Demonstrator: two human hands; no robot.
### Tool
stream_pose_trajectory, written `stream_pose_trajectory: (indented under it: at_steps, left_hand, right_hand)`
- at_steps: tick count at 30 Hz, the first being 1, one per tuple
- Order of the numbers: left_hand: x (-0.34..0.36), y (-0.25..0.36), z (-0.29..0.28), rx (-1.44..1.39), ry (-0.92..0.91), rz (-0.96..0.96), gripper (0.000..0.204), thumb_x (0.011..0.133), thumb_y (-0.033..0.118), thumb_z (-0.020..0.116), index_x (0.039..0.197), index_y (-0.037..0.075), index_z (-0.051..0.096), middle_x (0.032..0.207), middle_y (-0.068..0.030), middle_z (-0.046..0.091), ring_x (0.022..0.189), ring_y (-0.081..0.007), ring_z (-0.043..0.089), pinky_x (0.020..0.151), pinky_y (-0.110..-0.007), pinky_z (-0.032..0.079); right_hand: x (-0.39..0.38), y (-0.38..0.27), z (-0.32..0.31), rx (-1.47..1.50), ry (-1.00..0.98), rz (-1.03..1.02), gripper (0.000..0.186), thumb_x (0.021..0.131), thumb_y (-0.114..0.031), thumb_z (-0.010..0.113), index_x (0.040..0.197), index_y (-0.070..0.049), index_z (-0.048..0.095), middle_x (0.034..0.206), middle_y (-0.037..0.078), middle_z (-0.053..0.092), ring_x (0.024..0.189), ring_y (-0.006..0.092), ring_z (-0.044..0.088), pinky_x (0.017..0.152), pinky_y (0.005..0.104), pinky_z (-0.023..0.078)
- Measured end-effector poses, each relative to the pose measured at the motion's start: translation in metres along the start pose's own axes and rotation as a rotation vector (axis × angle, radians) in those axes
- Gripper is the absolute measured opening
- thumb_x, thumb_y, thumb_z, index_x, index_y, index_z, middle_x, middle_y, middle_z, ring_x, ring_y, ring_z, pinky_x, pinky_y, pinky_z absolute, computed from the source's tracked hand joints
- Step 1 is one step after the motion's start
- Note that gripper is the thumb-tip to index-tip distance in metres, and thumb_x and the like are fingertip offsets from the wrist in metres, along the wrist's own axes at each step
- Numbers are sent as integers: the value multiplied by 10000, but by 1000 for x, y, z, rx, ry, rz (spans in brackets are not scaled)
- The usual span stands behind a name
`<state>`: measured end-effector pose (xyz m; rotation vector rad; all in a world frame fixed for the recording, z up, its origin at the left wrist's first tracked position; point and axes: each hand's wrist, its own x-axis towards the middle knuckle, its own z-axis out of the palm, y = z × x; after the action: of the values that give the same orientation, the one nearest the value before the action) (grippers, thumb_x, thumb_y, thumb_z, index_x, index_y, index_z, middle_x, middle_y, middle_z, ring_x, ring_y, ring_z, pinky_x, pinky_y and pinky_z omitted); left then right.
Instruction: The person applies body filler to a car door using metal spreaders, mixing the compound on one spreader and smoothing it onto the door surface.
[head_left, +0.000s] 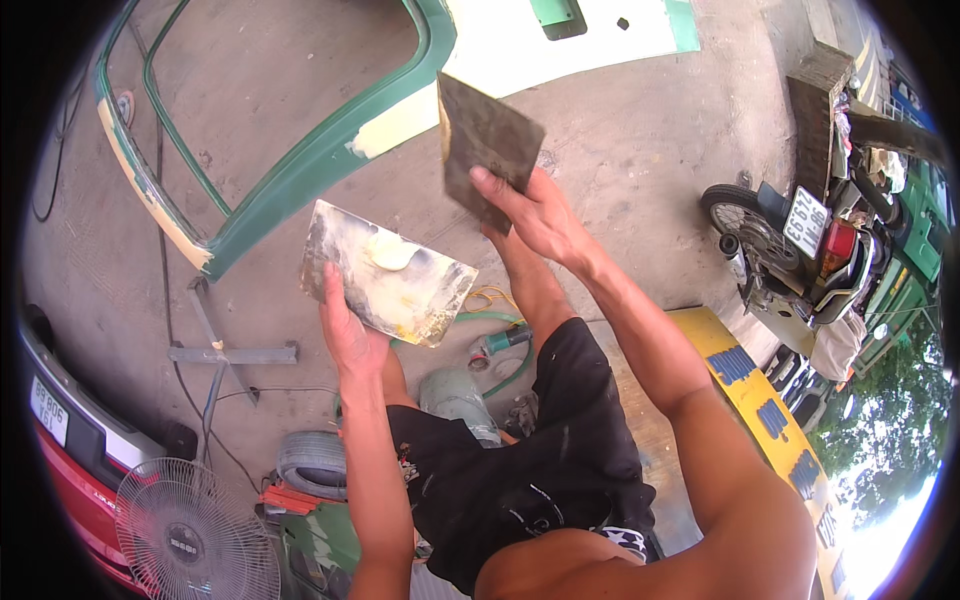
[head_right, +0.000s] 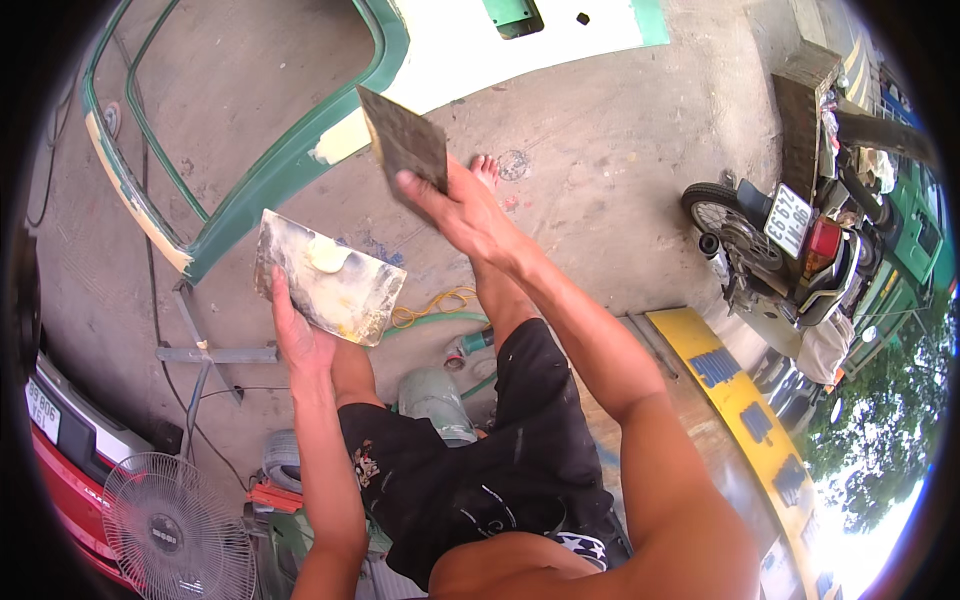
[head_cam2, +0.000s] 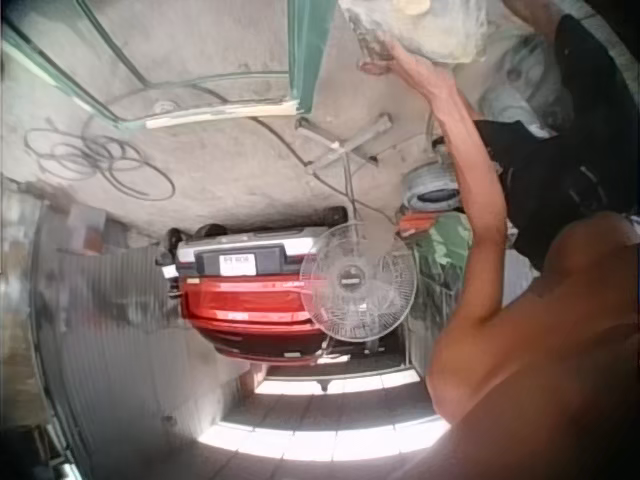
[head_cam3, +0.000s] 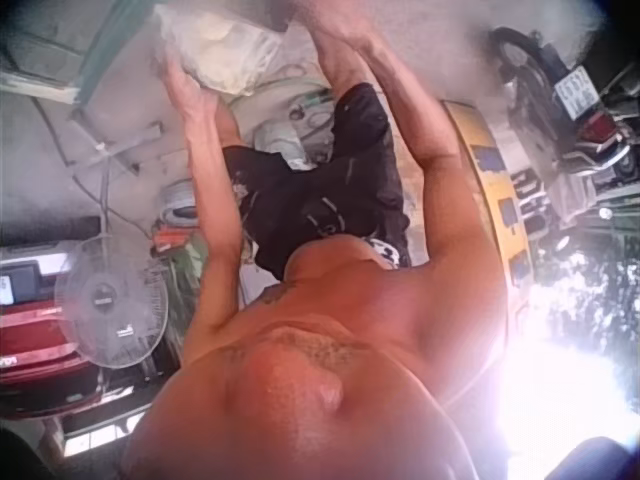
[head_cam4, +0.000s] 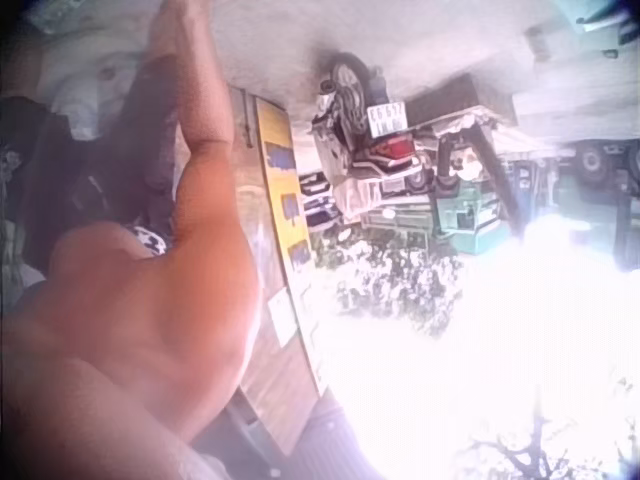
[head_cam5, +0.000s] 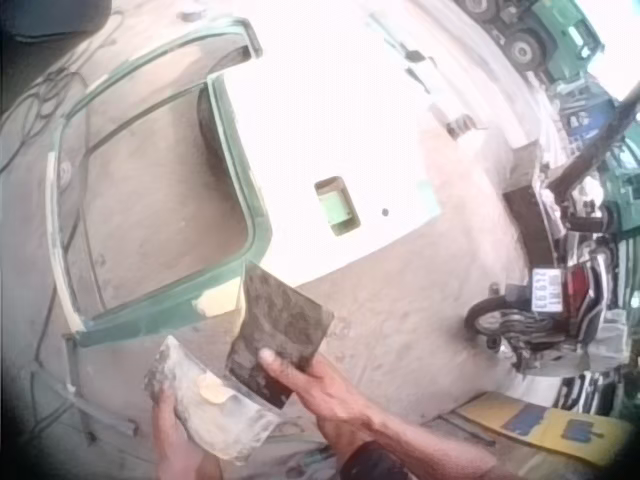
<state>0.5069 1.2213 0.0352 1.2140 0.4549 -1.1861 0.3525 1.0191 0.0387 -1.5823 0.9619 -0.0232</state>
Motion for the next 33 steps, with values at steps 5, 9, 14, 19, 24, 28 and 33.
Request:
stream_pose_trajectory:
  at_steps: [5, 9, 14, 19, 24, 28, 33]
  left_hand:
    - [26, 11, 25, 120, 150, 167, 590, 1018, 414, 525, 1430, 1, 432, 1391, -114, 532, 1236, -254, 559, 1018, -414, 491]
    - [36, 67, 12, -23, 197, 244, 578, 1018, 412, 525, 1451, 44, 421, 1411, -103, 517, 1257, -264, 544, 1048, -430, 475]
    - [29, 64, 28, -87, 209, 243, 556, 1030, 438, 485, 1491, 143, 387, 1467, -63, 464, 1325, -258, 482, 1100, -465, 424]
    - [18, 38, 7, -121, 161, 151, 570, 1042, 433, 460, 1501, 110, 359, 1491, -80, 429, 1359, -267, 442, 1134, -474, 375]
    - [14, 28, 20, -113, 155, 104, 625, 1033, 446, 482, 1498, 50, 348, 1495, -112, 420, 1375, -276, 422, 1145, -474, 356]
    - [15, 27, 34, -109, 76, 99, 630, 1027, 439, 503, 1494, 45, 350, 1488, -118, 426, 1374, -274, 420, 1148, -468, 352]
    - [20, 21, 37, -117, -26, 60, 616, 1020, 394, 544, 1468, 7, 376, 1449, -123, 464, 1316, -263, 485, 1101, -436, 416]
  right_hand:
    - [2, -72, -33, 60, -608, 331, 530, 1029, -432, 524, 1335, 0, 548, 1189, 211, 653, 1154, 312, 592, 1009, 370, 423]
    - [44, 8, -35, -614, -829, -125, 370, 978, -176, 528, 1333, -103, 603, 1103, 201, 654, 1012, 340, 649, 863, 411, 517]
    - [205, 107, -116, -1259, 265, -630, 565, 879, -18, 498, 1340, -321, 620, 1103, 75, 640, 1076, 275, 588, 925, 449, 430]
    - [225, 108, -97, -1152, 209, -409, 531, 891, -47, 499, 1349, -293, 608, 1148, 83, 615, 1125, 295, 538, 955, 470, 394]
    - [123, 171, -80, -1351, 42, -572, 625, 860, -46, 591, 1408, -343, 545, 1247, -8, 562, 1226, 184, 494, 1039, 431, 359]
    - [98, 167, -116, -1381, -121, -543, 583, 887, -77, 582, 1404, -344, 550, 1233, 0, 570, 1232, 177, 493, 1049, 437, 369]
    - [55, 43, -60, -380, 18, -189, 429, 991, -251, 559, 1417, -202, 539, 1212, 62, 589, 1161, 258, 538, 990, 368, 436]
